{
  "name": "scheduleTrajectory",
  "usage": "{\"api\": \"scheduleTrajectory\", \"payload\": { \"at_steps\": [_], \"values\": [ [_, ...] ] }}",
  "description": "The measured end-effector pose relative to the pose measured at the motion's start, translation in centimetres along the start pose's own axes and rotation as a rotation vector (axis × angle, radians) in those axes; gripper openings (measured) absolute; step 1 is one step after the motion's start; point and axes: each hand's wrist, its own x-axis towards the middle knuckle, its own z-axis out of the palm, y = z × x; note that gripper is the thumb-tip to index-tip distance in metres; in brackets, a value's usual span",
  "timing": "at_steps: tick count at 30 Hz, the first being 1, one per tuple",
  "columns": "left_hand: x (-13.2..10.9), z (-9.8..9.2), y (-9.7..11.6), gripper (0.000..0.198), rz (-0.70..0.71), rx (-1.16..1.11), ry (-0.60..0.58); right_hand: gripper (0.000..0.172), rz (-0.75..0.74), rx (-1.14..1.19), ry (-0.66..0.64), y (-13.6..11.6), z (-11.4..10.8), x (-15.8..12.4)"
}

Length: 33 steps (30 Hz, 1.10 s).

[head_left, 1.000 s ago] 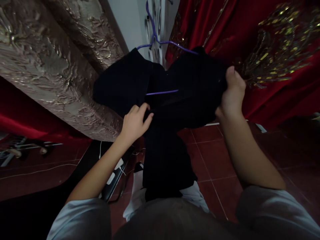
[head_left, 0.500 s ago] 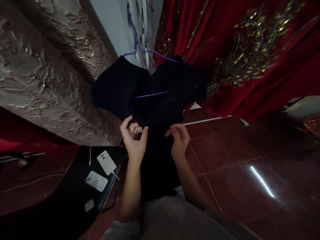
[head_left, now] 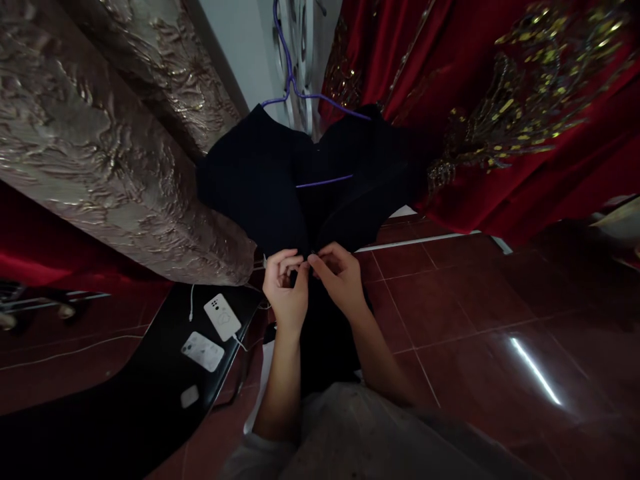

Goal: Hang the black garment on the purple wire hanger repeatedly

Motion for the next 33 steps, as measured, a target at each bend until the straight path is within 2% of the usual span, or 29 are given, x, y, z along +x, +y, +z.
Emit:
{"api": "scheduleTrajectory", "payload": {
  "at_steps": [7,10,13,16,19,22,24,26,28,32,33],
  "values": [
    [-0.4,0.3,0.1,0.016,0.035,0.095,-0.023,0.038,0.018,-0.047,-0.064,-0.4,-0.5,0.0],
    [-0.5,0.4,0.1,0.023,0.033,0.062,-0.014,0.038,0.065,-0.045,-0.086,-0.8,-0.7,0.3],
    [-0.4,0.9,-0.3,0.031,0.029,0.001,0.012,0.037,0.105,0.077,-0.185,-2.2,-0.7,2.4],
    [0.2,1.5,-1.3,0.032,0.029,-0.021,0.037,0.034,0.015,0.155,-0.189,-5.1,0.0,6.5],
    [0.9,1.9,-3.2,0.030,0.018,0.002,0.008,0.046,-0.116,0.140,-0.097,-9.3,0.9,10.2],
    [1.1,1.8,-5.1,0.030,0.021,0.106,-0.070,0.055,-0.232,0.164,-0.049,-13.3,1.1,11.7],
    [1.3,1.5,-5.6,0.035,0.011,0.158,-0.169,0.053,-0.324,0.166,-0.025,-15.0,0.7,11.5],
    [1.9,1.3,-4.8,0.041,0.018,0.137,-0.255,0.046,-0.386,0.129,-0.012,-15.5,0.2,11.1],
    [3.4,1.4,-2.6,0.040,0.107,0.088,-0.256,0.037,-0.363,0.086,-0.045,-15.1,-0.2,10.7],
    [9.0,2.5,3.6,0.025,0.547,0.146,-0.106,0.032,-0.223,0.026,-0.133,-13.0,-0.2,10.6],
    [10.6,2.8,5.0,0.026,0.670,0.204,-0.135,0.031,-0.202,0.012,-0.143,-12.5,-0.2,10.6]
  ]
}}
